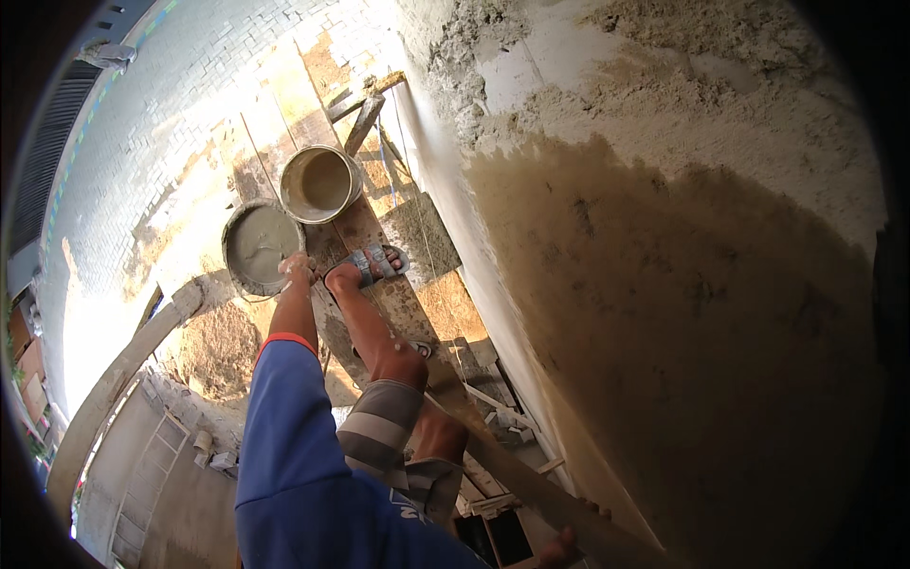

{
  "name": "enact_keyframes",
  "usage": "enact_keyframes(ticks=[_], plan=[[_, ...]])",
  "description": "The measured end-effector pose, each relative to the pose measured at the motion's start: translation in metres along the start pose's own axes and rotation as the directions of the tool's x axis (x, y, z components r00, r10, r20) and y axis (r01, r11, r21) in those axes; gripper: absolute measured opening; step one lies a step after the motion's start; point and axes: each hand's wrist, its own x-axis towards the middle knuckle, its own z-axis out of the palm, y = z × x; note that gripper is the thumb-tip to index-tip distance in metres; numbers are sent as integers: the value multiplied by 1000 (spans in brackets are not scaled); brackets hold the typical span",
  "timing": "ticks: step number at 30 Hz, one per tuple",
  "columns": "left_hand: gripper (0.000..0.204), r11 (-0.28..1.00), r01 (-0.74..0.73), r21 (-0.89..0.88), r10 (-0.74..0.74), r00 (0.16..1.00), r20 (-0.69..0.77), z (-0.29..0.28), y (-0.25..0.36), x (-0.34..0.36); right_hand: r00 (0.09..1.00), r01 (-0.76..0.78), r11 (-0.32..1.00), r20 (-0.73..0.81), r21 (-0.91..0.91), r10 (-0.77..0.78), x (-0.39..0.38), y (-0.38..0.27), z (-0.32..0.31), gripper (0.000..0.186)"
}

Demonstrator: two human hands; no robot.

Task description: The person applies wet plaster to an interior wall using a trowel, scooping mixture from a basin on a wooden platform and smoothing it onto the vertical surface.

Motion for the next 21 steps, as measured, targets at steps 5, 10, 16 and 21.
enact_keyframes(ticks=[5, 10, 16, 21], plan=[[17, 993, -114, 21, 115, 992, -60, -55, -1, 1, 997, -73, 981, 27, 182, 69, 5, -17, 7, 78], [20, 972, -161, 172, 150, 986, 78, -114, 14, -67, 984, -173, 961, 70, 216, 161, -16, -31, 1, 80], [25, 989, -114, 95, 97, 981, 171, -212, 33, -102, 985, -144, 962, 130, 231, 116, -18, -31, -11, 84], [28, 730, -478, 488, 355, 876, 326, -218, 27, -137, 997, -63, 957, 52, 284, 50, -34, -24, -23, 82]])
